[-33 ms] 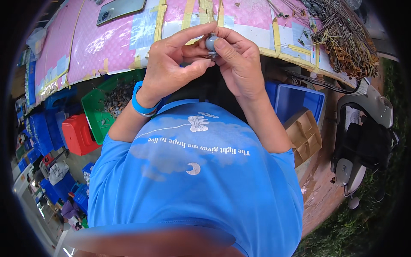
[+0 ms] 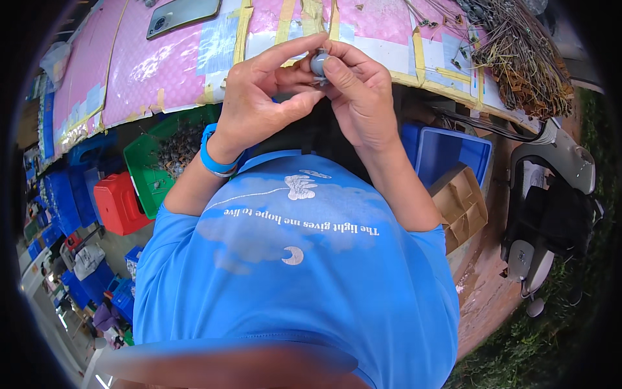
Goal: Assembling small metal medallions by threading and securing them onto thin wires.
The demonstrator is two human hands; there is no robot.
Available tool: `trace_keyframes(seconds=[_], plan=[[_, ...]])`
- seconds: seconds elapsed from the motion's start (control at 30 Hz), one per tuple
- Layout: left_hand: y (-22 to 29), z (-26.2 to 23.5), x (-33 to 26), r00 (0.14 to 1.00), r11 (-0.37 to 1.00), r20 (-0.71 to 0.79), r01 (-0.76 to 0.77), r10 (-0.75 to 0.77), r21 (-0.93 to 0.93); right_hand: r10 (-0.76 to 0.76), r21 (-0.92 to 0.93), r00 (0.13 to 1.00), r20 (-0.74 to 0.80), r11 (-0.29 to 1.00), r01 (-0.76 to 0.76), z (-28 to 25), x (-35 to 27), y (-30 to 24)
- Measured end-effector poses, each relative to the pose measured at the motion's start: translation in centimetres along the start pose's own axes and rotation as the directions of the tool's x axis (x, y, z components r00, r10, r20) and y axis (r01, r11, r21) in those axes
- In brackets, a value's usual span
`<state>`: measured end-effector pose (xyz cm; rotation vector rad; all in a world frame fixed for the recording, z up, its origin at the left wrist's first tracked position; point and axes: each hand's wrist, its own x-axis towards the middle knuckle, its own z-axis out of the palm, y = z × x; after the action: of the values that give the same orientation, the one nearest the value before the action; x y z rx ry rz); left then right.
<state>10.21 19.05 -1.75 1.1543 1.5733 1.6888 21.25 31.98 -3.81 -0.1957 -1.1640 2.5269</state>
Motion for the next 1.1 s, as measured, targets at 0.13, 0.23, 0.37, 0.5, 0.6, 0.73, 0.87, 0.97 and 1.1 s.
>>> trace_keyframes(seconds=[0.13, 0.23, 0.37, 0.5, 0.6, 0.73, 0.87, 0.97, 1.1], plan=[[0.3, 0.4, 0.1, 0.986, 1.0, -0.167, 0.004, -0.005, -0.006, -0.013, 0.038, 0.991, -0.133, 0.999, 0.018, 0.6, 0.2, 1.2], [-0.9, -0.3, -0.5, 0.969, 0.987, -0.211, -0.103, 0.128, 0.127, -0.122, -0.127, 0.985, -0.126, 0.986, 0.106, 0.5, 0.1, 1.0], [-0.7, -1.4, -1.4, 0.967, 0.957, -0.157, -0.158, 0.199, 0.243, -0.181, -0.297, 0.964, -0.195, 0.948, 0.117, 0.4, -0.3, 0.5], [0.8, -1.9, -2.2, 0.987, 0.99, -0.154, -0.014, 0.035, 0.138, -0.156, -0.347, 0.982, -0.109, 0.932, 0.11, 0.2, -0.7, 0.2], [0.6, -2.4, -2.8, 0.991, 0.985, -0.118, -0.05, 0.07, 0.167, -0.142, -0.4, 0.99, 0.01, 0.907, 0.134, 0.2, -0.9, -0.4], [0.9, -2.6, -3.4, 0.984, 0.968, -0.098, -0.124, 0.148, 0.217, -0.091, -0.525, 0.983, 0.158, 0.836, 0.162, 0.6, -1.0, -1.2], [1.1, -2.3, -4.3, 0.986, 0.988, -0.145, -0.058, 0.078, 0.142, -0.091, -0.521, 0.962, 0.257, 0.825, 0.217, 1.0, -0.6, -1.3], [1.2, -2.9, -5.2, 0.982, 0.966, -0.103, -0.132, 0.158, 0.222, -0.019, -0.467, 0.934, 0.356, 0.862, 0.196, 0.4, 0.0, -0.9], [2.3, -3.8, -7.5, 0.983, 0.999, -0.175, -0.052, 0.054, 0.017, 0.092, -0.392, 0.917, 0.388, 0.917, 0.074, 2.1, 0.2, 0.6]])
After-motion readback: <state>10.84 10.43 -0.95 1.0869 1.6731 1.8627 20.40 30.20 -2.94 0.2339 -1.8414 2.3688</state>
